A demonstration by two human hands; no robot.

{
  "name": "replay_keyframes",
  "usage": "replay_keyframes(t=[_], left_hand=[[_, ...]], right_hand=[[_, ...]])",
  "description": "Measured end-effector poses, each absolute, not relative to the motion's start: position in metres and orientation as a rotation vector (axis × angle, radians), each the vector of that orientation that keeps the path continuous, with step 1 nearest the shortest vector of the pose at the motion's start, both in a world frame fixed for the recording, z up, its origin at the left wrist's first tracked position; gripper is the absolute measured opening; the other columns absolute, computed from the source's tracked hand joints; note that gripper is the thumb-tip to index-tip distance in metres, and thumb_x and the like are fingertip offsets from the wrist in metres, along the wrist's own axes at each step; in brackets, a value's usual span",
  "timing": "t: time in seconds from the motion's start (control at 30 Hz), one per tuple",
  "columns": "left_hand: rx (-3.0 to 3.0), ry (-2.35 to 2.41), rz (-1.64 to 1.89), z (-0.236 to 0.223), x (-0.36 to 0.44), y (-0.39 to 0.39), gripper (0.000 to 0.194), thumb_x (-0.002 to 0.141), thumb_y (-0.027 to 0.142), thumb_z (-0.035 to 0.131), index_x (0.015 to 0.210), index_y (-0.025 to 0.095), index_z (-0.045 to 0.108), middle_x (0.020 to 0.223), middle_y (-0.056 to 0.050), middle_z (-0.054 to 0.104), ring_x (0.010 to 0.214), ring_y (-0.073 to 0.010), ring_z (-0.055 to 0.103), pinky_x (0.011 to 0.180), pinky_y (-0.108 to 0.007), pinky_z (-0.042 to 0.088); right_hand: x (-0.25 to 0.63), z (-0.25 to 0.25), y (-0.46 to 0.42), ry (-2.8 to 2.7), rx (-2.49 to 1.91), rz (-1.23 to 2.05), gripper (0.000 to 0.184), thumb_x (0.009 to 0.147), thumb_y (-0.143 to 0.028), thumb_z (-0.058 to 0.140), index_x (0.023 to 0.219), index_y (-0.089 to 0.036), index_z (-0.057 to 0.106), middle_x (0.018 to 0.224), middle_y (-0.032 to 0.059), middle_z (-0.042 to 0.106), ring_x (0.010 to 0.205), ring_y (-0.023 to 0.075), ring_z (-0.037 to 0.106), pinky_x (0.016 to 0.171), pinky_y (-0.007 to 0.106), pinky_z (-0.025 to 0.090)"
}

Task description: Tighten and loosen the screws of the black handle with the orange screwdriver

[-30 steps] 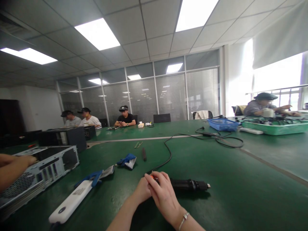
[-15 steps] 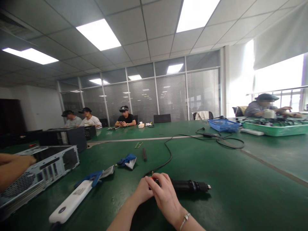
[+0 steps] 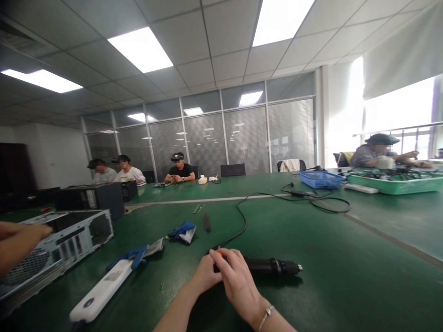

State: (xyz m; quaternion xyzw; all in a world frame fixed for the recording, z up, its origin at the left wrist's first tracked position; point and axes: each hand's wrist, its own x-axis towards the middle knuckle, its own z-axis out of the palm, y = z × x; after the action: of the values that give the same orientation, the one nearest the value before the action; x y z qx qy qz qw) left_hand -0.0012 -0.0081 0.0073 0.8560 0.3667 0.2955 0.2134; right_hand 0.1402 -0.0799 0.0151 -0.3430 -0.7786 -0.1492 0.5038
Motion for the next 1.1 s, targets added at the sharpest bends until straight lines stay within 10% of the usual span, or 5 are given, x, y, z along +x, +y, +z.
replay_keyframes(t=[1.1], left_hand=[[2.395,1.049,0.792,0.0085,0.0004,-0.0091,0.014,0.071,0.018,0.06,0.08,0.012,0.068,0.075,-0.003,0.069,0.07,-0.018,0.062,0.061,-0.022,0.044]], right_hand=[[0.1411,0.0192,-0.084,-1.864,-0.84,-0.414,0.051,0.091,-0.008,0.039,0.138,-0.027,0.043,0.11,0.0112,0.059,0.095,0.0217,0.059,0.079,0.04,0.056]])
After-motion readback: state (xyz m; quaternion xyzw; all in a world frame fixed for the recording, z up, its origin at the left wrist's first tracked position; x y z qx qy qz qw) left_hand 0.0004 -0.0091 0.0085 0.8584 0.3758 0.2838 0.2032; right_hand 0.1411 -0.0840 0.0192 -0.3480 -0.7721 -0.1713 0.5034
